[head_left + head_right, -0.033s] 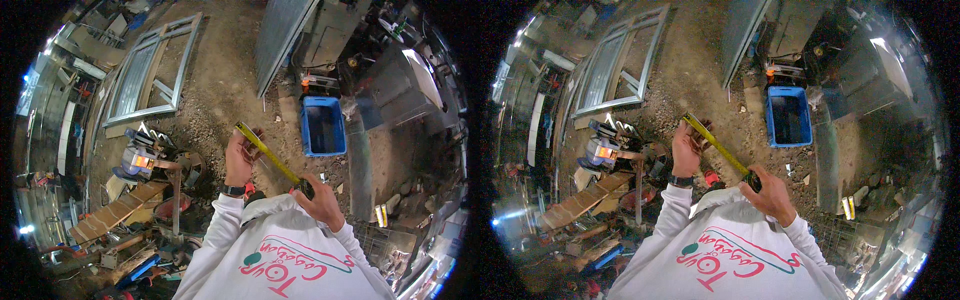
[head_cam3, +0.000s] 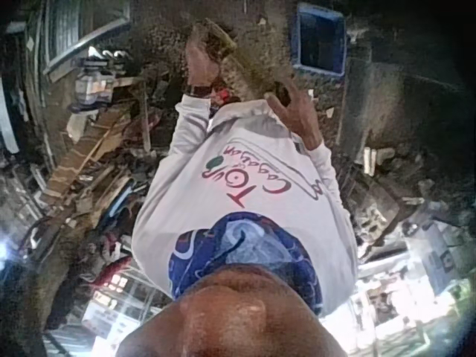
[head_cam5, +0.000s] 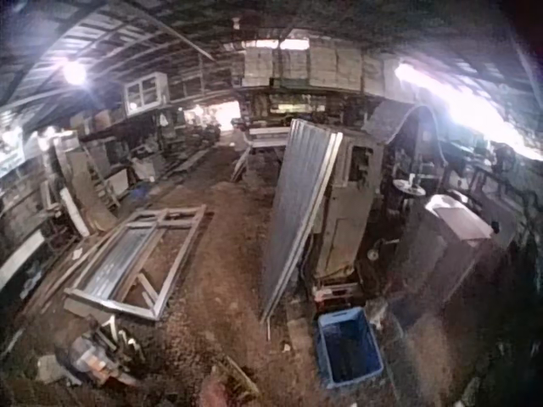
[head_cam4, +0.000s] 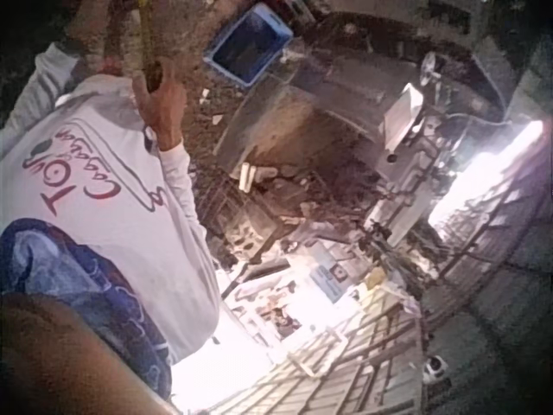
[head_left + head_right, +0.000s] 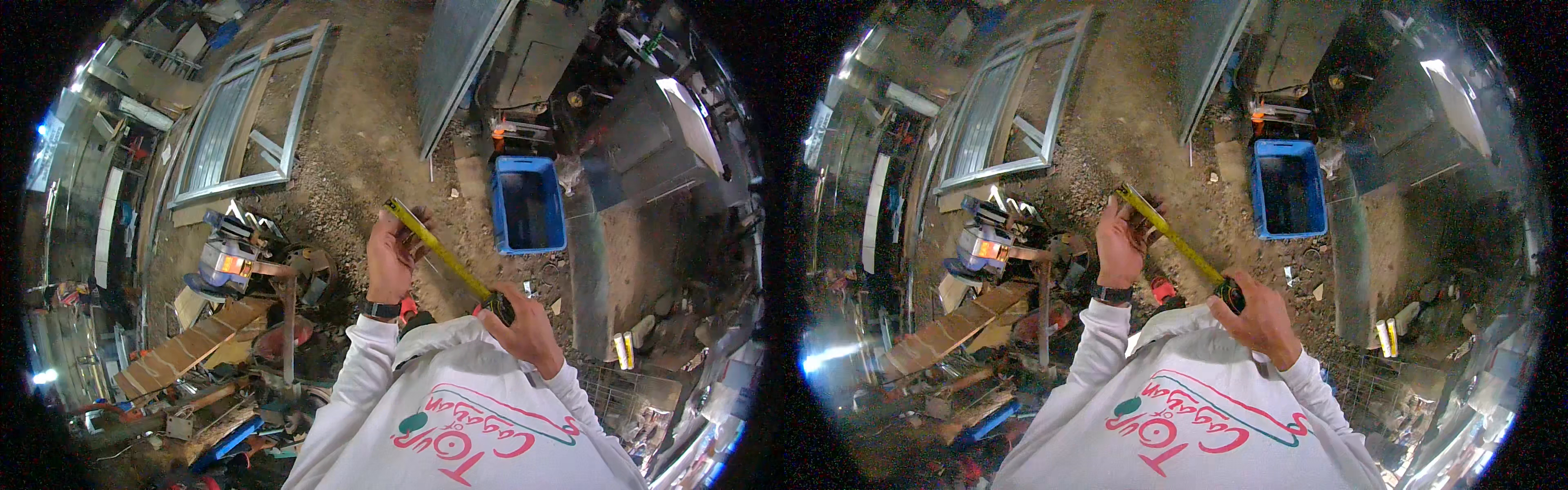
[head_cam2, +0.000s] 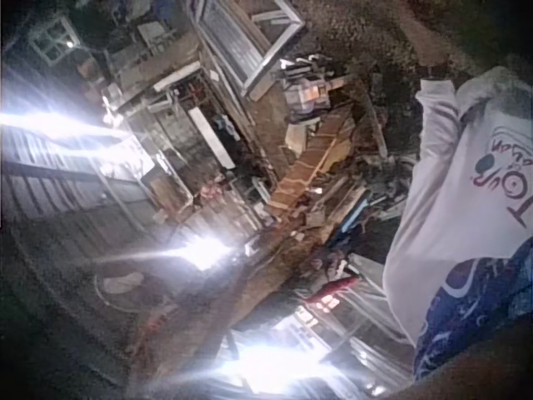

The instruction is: The person bends a long metal wire into a rectangular frame using a manual bending machine. They measure the wire with a tape measure and mark it with a marker, then repeatedly bend the wire at marked points to form the frame. The person adjusts the wire on the machine and checks the shape throughout the process.

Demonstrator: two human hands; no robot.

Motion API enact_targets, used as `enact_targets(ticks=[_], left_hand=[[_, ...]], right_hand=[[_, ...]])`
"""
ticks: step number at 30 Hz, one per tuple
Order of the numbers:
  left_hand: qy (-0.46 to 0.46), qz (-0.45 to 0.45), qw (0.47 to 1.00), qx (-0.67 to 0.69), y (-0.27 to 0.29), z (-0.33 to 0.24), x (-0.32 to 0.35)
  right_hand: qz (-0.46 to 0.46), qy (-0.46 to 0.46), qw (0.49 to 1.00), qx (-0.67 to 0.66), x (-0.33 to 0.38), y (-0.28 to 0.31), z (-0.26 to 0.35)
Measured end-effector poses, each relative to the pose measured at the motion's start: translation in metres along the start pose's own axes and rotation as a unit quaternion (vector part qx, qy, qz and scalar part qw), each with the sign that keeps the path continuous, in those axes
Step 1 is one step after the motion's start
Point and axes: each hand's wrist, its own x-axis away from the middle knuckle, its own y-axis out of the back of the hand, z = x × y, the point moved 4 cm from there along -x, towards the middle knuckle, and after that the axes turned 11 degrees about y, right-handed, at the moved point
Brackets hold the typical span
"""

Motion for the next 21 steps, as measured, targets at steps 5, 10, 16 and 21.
enact_targets(ticks=[5, 10, 16, 21], left_hand=[[0.003, 0.004, 1.000, -0.003, -0.019, -0.009, 0.001], [0.004, -0.025, 0.999, 0.021, -0.022, -0.022, -0.021], [0.060, 0.000, 0.997, 0.057, -0.030, -0.032, -0.023], [0.072, -0.001, 0.997, 0.034, -0.033, -0.034, -0.023]], right_hand=[[-0.013, -0.020, 1.000, -0.011, 0.002, 0.002, -0.003], [-0.032, -0.015, 0.999, -0.007, -0.001, 0.004, -0.011], [-0.047, 0.012, 0.999, -0.003, 0.004, 0.002, -0.023], [-0.071, 0.029, 0.997, 0.002, 0.002, -0.001, -0.026]])
